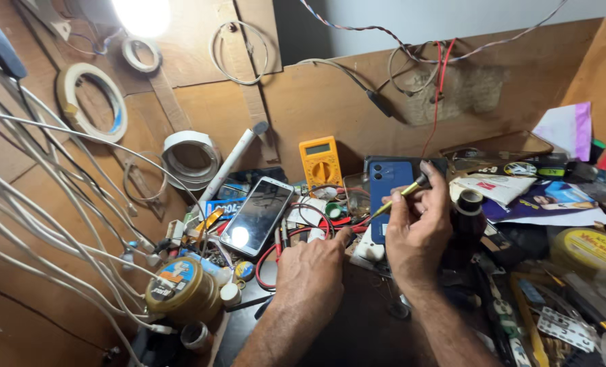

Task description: The person holds a disassembled smartphone with the back cover removed, exposing the battery and internal components. Using a small screwdriver, they repeatedly probe and adjust the camera module area and surrounding connectors on the phone's motherboard.

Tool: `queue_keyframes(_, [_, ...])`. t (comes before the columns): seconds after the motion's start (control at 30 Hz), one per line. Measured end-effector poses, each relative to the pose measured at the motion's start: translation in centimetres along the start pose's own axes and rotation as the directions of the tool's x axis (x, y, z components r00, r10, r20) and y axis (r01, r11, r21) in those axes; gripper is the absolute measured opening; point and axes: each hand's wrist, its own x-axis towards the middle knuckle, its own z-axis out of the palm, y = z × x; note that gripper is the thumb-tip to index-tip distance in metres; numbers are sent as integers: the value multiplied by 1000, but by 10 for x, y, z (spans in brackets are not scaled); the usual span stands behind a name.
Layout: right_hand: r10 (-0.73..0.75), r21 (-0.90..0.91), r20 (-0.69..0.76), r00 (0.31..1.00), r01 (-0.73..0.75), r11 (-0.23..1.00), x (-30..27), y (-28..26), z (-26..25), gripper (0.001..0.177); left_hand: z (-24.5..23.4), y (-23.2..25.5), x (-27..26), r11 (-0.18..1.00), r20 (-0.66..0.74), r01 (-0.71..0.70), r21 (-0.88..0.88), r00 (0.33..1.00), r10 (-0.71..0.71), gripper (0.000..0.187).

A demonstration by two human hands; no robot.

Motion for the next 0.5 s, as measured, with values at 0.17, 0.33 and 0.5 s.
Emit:
queue_keyframes(0.17, [20, -11, 16, 1000, -20, 1000, 1, 1, 0, 54, -13, -11, 0, 993, 48, 113, -24, 993, -112, 81])
queue_keyframes(0.33, [52, 89, 115, 992, -63, 994, 0, 10, 2, 54, -12, -47, -2, 850, -378, -72, -522, 913, -155, 64])
queue_keyframes(0.5, [412, -97, 438, 799, -414, 905, 3, 16, 4, 42, 7, -80, 2, -168, -37, -88, -982, 957, -286, 38])
